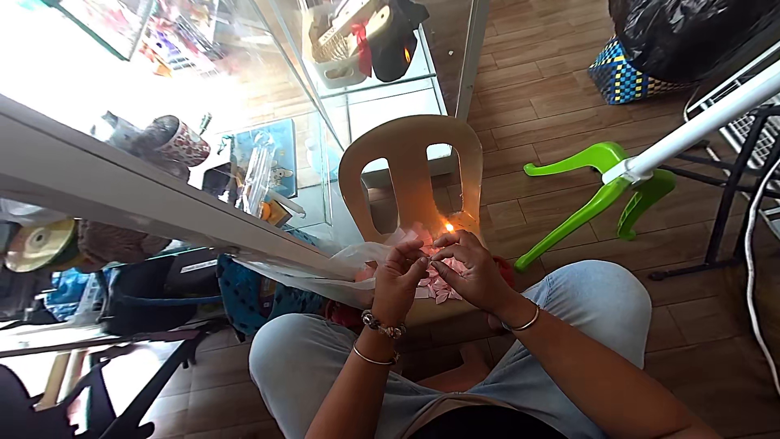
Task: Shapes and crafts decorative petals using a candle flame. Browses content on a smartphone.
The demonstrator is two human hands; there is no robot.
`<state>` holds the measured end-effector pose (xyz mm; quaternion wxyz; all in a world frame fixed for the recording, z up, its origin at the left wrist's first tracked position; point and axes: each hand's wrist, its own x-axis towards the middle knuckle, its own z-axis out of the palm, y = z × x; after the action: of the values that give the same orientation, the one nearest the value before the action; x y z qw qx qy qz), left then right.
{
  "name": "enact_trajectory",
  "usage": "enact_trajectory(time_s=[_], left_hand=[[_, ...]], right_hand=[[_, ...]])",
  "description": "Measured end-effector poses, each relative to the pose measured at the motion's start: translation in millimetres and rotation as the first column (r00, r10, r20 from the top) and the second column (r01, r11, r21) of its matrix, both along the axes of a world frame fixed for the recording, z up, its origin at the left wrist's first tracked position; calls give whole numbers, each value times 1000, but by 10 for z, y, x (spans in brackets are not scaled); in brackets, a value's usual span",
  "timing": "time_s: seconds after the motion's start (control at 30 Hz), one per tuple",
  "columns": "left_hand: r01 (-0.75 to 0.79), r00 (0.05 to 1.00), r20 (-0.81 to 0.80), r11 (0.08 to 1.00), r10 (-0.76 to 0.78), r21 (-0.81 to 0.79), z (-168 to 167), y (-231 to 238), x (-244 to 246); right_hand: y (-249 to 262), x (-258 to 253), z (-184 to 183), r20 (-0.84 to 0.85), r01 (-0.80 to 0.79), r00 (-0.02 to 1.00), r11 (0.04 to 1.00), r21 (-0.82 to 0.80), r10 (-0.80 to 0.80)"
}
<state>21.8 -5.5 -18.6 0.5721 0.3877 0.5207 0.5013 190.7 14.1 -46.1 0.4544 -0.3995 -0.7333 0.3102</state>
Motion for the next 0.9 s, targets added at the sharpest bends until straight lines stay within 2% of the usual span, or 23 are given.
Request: enact_trajectory(time_s=[0.1, 0.43, 0.7, 0.83, 0.9], left_hand=[[18, 999, -41, 999, -17, 46, 1, -10, -25], [77, 993, -95, 993, -68, 93, 14, -20, -59], [118, 983, -154, 988, -102, 96, 0, -12, -68], [104, 991, -88, 992, -98, 66, -7, 2, -62], [80, 995, 54, 997, -79, -12, 17, 10, -51]], right_hand=[[-19, -37, 32, -70, 10, 997, 997, -75, -15], [-41, -47, 19, -116, 22, 992, 988, -154, -40], [-31, -10, 36, -92, -12, 996, 991, -130, 0], [-15, 0, 40, -56, -17, 998, 996, -92, 12], [-8, -6, 49, -70, -21, 997, 995, -100, 14]])
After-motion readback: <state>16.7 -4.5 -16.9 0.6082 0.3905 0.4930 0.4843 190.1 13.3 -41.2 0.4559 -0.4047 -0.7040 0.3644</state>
